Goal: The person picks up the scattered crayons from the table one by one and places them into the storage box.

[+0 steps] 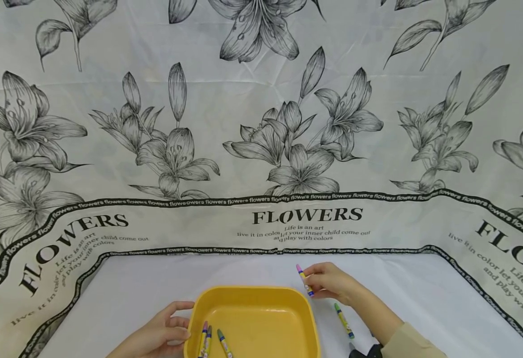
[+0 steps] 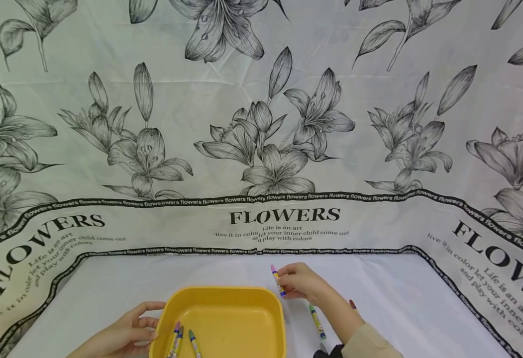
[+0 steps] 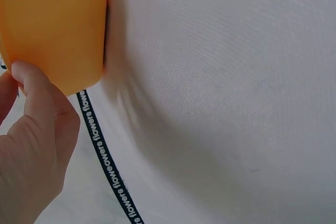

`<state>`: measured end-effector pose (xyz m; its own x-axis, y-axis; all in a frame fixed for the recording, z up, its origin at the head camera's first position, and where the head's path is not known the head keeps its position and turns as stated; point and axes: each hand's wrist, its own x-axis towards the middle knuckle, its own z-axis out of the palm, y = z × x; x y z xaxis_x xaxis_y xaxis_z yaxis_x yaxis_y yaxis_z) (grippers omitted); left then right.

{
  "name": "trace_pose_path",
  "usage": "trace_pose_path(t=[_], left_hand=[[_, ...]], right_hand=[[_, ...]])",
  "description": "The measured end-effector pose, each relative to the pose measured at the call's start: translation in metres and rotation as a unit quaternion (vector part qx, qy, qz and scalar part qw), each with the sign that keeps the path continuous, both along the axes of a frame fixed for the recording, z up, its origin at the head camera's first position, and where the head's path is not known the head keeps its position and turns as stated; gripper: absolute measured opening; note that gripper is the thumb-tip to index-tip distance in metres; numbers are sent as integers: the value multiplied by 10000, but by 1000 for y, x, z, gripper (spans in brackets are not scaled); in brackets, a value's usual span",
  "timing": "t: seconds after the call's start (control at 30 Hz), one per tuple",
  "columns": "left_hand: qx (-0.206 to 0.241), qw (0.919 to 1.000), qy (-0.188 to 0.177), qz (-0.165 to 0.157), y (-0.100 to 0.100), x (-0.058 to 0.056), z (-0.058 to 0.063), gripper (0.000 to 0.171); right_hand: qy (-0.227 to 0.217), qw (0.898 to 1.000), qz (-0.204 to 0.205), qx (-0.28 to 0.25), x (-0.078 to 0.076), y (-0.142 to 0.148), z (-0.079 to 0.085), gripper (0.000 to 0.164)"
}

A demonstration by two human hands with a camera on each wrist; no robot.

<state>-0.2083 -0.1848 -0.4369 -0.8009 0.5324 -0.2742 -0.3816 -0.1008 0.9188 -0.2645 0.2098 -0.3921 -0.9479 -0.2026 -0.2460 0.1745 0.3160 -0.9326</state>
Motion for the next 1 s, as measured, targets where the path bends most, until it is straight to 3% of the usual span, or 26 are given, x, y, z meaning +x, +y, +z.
trace_pose_path(t=[0.4,0.7,1.0], left_hand=[[114,9999,45,16,5,12,-4,67],[21,9998,118,140,10,19,-10,66],[-131,9994,227,232,13,23,-11,65]], right_hand=[[-201,9984,438,-303,13,-15,-4,32],[-375,9938,570,-875,24,-38,-10,33],[-494,9925,766,-811,37,-66,-34,24]])
